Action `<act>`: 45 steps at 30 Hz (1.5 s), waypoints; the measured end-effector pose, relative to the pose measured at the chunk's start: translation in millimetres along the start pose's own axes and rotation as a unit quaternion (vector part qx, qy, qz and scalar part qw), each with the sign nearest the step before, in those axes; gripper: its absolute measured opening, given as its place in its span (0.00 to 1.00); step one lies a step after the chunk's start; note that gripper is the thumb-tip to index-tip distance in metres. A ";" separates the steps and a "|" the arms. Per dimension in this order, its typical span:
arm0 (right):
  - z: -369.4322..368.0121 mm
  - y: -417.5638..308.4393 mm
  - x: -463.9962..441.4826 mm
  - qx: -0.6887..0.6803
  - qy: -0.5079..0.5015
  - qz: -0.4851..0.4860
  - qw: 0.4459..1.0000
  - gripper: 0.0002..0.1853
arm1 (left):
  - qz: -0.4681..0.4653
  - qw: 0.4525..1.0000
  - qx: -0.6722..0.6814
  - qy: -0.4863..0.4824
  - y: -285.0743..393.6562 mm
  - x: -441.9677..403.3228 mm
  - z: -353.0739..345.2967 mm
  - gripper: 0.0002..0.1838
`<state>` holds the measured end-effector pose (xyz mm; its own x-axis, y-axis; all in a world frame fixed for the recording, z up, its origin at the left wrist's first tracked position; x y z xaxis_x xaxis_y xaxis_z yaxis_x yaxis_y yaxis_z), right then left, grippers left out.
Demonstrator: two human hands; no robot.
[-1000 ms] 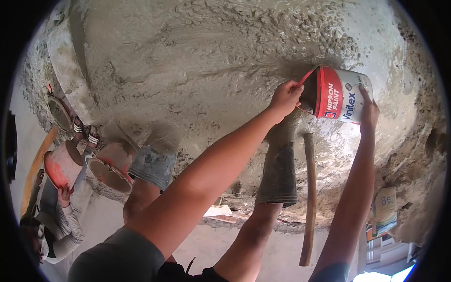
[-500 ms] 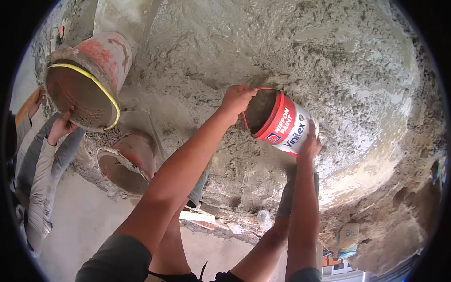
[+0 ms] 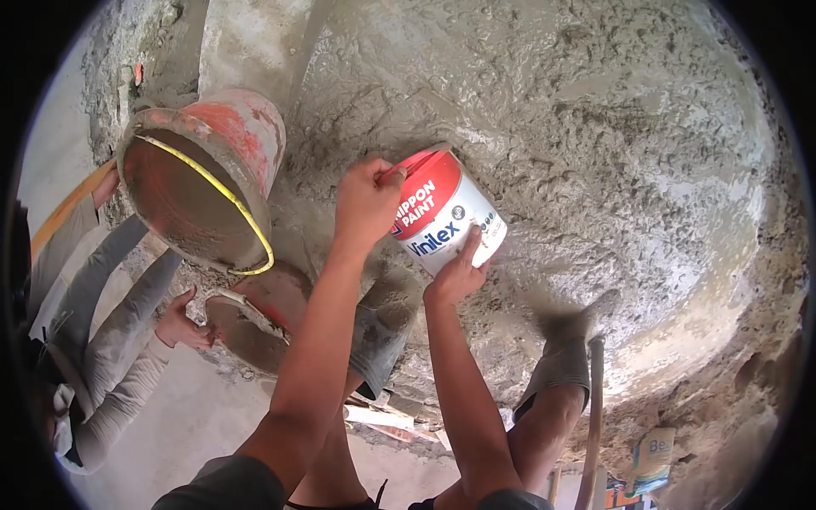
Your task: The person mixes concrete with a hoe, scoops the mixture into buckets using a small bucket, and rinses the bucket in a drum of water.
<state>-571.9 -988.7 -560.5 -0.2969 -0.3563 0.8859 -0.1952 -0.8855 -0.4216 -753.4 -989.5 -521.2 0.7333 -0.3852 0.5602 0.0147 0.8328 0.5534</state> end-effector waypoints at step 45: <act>42.5 -87.7 169.8 0.072 -0.417 -0.302 0.854 0.40 | -0.154 0.973 0.141 -0.098 179.6 219.1 311.2 0.09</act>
<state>-565.4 -984.2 -364.8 0.5984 0.1436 0.7882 0.0579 -0.9890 0.1362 -801.6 -1048.0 -107.3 0.5795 -0.6907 0.4327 0.0060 0.5345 0.8452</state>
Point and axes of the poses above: each hand's wrist, its own x-axis away from the middle knuckle, its own z-axis out of the back of the hand, y = z × x, the point moved 3 cm from there along -x, towards the middle knuckle, and after that the axes turned 8 degrees about -z, right-handed, at the moved point
